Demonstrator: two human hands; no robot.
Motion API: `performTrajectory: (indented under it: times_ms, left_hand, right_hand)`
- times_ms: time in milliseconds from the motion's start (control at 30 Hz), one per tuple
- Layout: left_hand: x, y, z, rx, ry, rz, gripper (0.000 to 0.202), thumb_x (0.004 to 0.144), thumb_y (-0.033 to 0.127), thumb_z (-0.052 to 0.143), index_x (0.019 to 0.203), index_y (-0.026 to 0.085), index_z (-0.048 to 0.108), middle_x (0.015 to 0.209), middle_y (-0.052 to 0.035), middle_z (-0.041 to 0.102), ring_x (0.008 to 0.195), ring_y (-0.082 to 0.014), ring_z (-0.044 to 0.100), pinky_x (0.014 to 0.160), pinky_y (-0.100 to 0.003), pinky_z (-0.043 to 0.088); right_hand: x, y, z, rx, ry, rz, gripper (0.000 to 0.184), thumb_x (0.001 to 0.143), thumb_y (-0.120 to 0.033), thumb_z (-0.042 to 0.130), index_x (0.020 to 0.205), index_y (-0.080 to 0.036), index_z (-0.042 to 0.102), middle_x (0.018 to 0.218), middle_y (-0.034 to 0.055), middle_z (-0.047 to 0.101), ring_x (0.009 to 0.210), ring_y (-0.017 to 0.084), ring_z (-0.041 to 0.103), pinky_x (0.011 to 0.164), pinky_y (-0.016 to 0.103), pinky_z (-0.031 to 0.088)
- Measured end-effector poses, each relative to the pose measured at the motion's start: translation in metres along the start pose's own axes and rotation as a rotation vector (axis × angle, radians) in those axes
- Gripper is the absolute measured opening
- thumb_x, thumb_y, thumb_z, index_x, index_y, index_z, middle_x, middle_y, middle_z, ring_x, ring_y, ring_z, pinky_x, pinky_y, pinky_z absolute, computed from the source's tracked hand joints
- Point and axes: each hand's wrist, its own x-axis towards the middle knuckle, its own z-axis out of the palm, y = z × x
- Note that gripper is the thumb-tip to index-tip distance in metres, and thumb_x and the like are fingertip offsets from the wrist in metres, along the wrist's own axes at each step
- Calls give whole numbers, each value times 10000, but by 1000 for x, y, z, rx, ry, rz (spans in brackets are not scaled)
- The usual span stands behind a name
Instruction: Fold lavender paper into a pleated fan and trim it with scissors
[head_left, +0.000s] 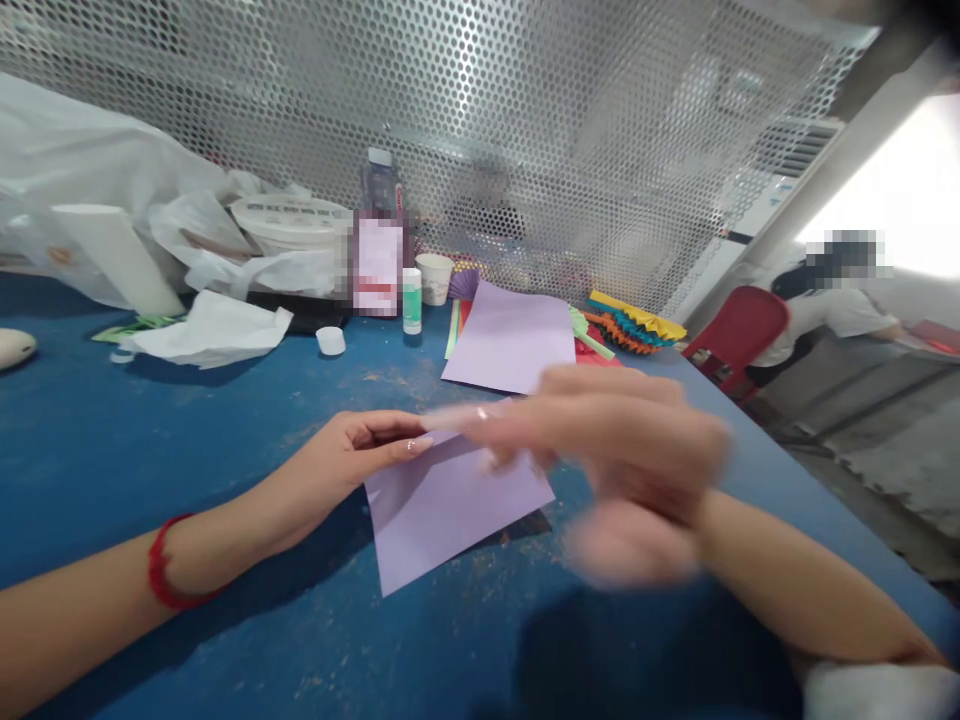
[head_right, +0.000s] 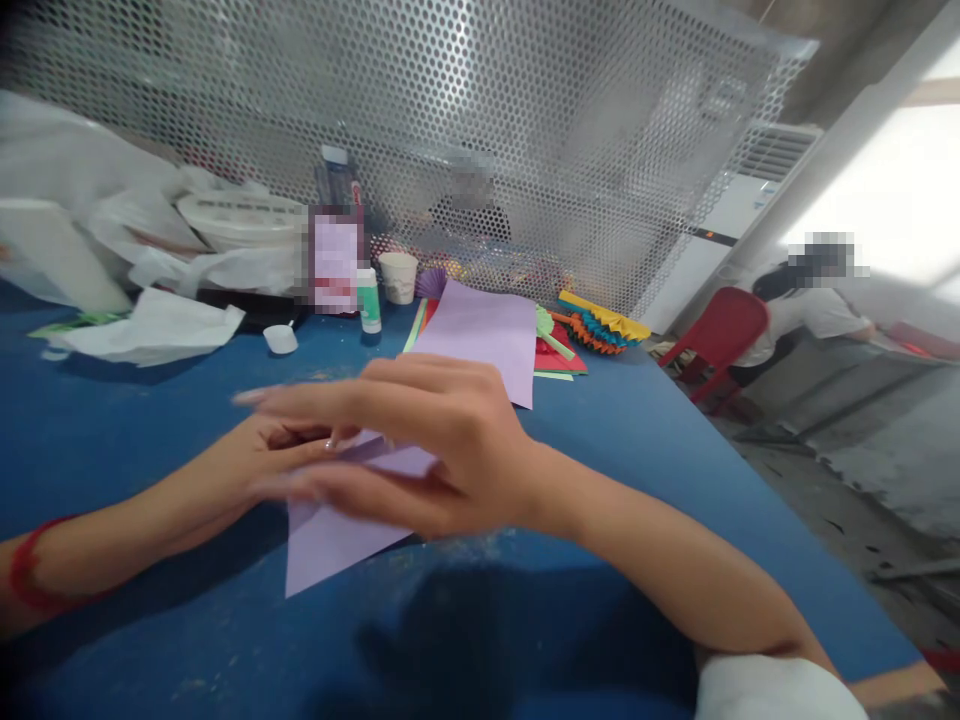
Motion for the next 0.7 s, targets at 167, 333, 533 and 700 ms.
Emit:
performTrajectory:
  times_ms: [167,333,533,700]
  left_hand:
    - [2,-5,-4,49,23,-8,347,797,546,801,1052,310,809,1061,-21,801,1009,-251,737,861,-289,595]
    - [-3,0,-3,169,57,92,321,822,535,765,1010,282,824,993,-26,808,917,-254,749,770,-282,611]
    - [-5,2,-1,200,53,144,262,748,449,843,974,319,828,950,18,810,856,-215,753,731,-229,597]
    - [-6,-1,0,241,71,169,168,778,392,804,929,323,832,902,33,808,828,-194,746,713,-217,572]
  right_hand:
    - [33,53,24,-231,-211,-77,505,941,-422,730,1347,-135,642,1088,124,742,1000,282,668,868,402,473]
    - [34,72,32,-103,-301,68,207,943,-259,719,1144,-229,761,1016,53,776,893,215,685,772,317,434]
    - [37,80,31,106,-318,114,126,897,-229,763,1013,-189,790,919,32,771,804,172,648,709,284,395]
    - [35,85,36,168,-334,127,154,880,-310,793,931,-164,791,795,14,739,704,140,598,633,271,360]
